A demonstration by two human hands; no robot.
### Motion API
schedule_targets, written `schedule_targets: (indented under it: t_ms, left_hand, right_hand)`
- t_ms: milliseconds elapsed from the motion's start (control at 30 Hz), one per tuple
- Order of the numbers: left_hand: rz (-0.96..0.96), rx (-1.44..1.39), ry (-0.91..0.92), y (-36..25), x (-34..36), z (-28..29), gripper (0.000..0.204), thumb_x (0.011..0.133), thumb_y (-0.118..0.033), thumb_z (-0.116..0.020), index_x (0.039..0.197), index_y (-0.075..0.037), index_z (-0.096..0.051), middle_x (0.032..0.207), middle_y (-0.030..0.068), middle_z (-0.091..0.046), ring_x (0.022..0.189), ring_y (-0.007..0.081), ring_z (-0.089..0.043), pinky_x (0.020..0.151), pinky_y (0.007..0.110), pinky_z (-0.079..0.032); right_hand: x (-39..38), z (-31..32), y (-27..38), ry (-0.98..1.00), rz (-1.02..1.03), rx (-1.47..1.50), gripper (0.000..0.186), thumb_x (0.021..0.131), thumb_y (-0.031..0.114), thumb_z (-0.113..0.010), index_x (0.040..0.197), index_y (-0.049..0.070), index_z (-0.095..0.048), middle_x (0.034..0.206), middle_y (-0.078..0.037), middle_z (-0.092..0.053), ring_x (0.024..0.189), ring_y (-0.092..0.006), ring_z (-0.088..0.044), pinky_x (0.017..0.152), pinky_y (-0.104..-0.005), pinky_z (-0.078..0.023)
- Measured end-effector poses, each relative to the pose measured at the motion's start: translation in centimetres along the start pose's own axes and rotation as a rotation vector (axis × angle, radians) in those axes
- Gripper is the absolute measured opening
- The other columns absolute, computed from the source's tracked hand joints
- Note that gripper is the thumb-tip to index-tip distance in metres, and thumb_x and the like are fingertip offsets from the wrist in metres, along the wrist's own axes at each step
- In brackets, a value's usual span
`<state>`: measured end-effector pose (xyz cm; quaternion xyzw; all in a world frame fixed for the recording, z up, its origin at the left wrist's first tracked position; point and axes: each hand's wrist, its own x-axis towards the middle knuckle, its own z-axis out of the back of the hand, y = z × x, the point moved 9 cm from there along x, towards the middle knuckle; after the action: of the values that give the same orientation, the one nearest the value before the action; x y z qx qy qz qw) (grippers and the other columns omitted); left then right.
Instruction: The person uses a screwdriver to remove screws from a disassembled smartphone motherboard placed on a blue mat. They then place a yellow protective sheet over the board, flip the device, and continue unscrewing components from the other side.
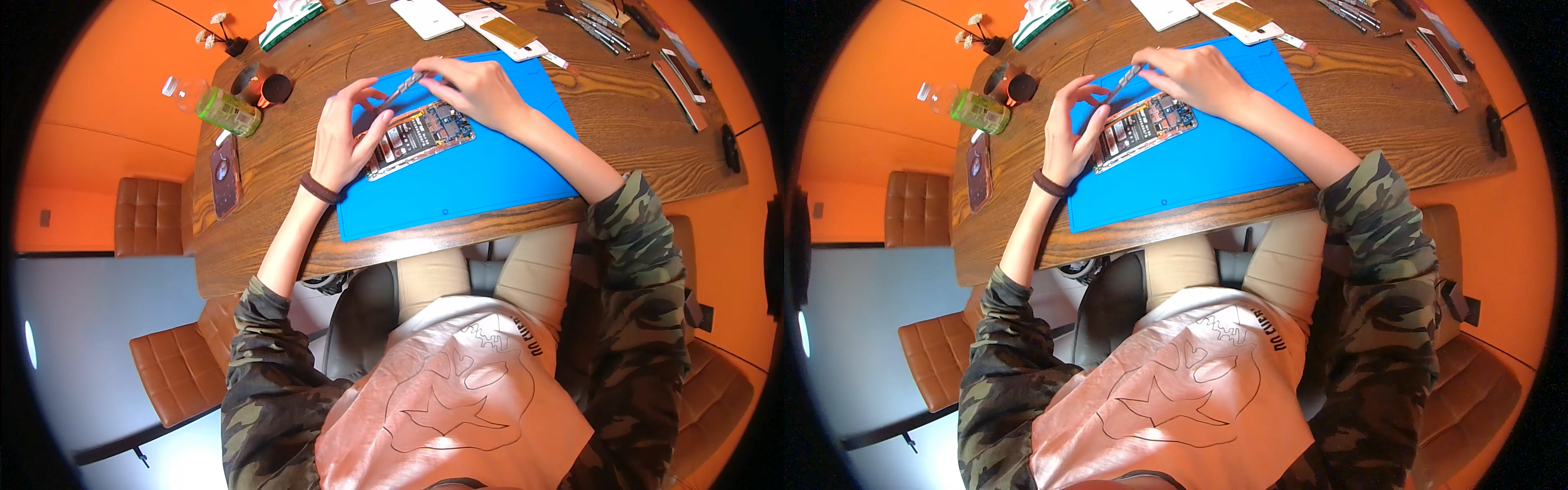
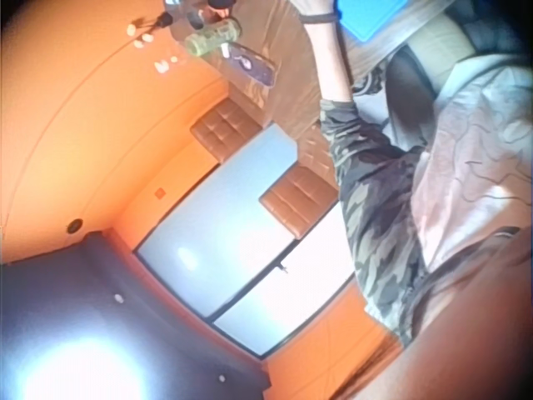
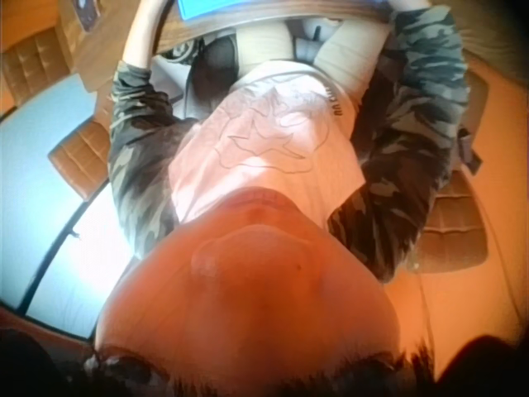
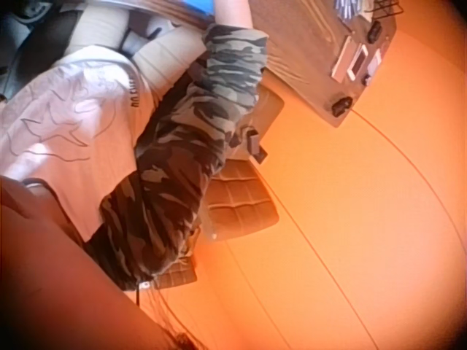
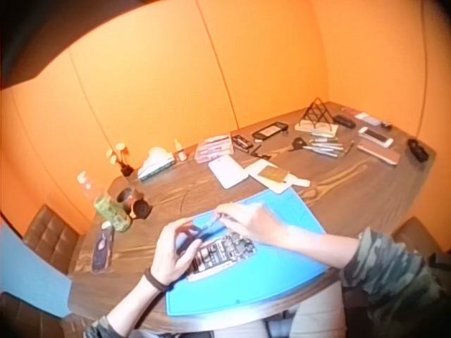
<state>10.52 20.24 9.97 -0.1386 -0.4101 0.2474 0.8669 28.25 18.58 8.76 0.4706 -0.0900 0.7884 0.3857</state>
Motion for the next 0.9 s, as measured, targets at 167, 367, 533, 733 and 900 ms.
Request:
schedule_targets:
  t_ms: [167, 367, 533, 733, 900]
  left_hand:
    - [-0.158, 0.113, 0.017, -2.8, -0.8, 0.3, 0.043, 0.083, -0.012, -0.075, 0.12, -0.001, -0.056, 0.113, 0.0187, -0.062, 0.093, 0.029, -0.061, 0.087, 0.039, -0.049]
    - [-0.387, 0.254, 0.409, -5.7, -1.6, -4.4, 0.042, 0.089, -0.023, -0.069, 0.129, -0.009, -0.063, 0.134, 0.0134, -0.059, 0.124, 0.0321, -0.055, 0.103, 0.046, -0.044]
    - [-0.379, 0.234, 0.585, -5.8, -1.7, -6.3, 0.053, 0.09, -0.026, -0.067, 0.139, -0.008, -0.057, 0.148, 0.0162, -0.051, 0.137, 0.0361, -0.048, 0.113, 0.047, -0.039]
    - [-0.3, 0.165, 0.62, -5.9, -1.1, -7.5, 0.053, 0.087, -0.016, -0.067, 0.138, -0.005, -0.059, 0.147, 0.0178, -0.052, 0.134, 0.0373, -0.051, 0.111, 0.048, -0.04]
    - [-0.241, 0.116, 0.585, -5.2, -0.1, -6.7, 0.058, 0.084, -0.023, -0.07, 0.14, -0.01, -0.057, 0.146, 0.0176, -0.051, 0.131, 0.0363, -0.052, 0.107, 0.048, -0.043]
  right_hand:
    - [-0.3, 0.9, -3.7, -0.087, -0.335, 0.194, 0.027, 0.094, 0.026, -0.071, 0.115, 0.009, -0.065, 0.092, -0.012, -0.076, 0.084, -0.0211, -0.076, 0.071, -0.0323, -0.06]
    - [-2.6, 1.1, -7.2, -0.222, -0.742, 0.74, 0.022, 0.101, 0.015, -0.06, 0.119, 0.002, -0.058, 0.076, -0.008, -0.067, 0.062, -0.0134, -0.065, 0.055, -0.0241, -0.052]
    - [-3.6, 0.1, -7.9, -0.167, -0.835, 0.922, 0.019, 0.104, 0.019, -0.056, 0.114, 0.003, -0.056, 0.067, -0.008, -0.062, 0.047, -0.0119, -0.056, 0.041, -0.024, -0.041]
    - [-3.8, -0.5, -8.3, 0.077, -0.762, 0.901, 0.015, 0.102, 0.017, -0.052, 0.102, 0.005, -0.06, 0.066, -0.005, -0.061, 0.042, -0.0039, -0.048, 0.041, -0.018, -0.036]
    - [-3.8, -2.5, -8.2, 0.243, -0.852, 0.874, 0.022, 0.102, 0.025, -0.056, 0.101, 0.004, -0.061, 0.065, -0.004, -0.06, 0.042, -0.0026, -0.045, 0.041, -0.0173, -0.032]
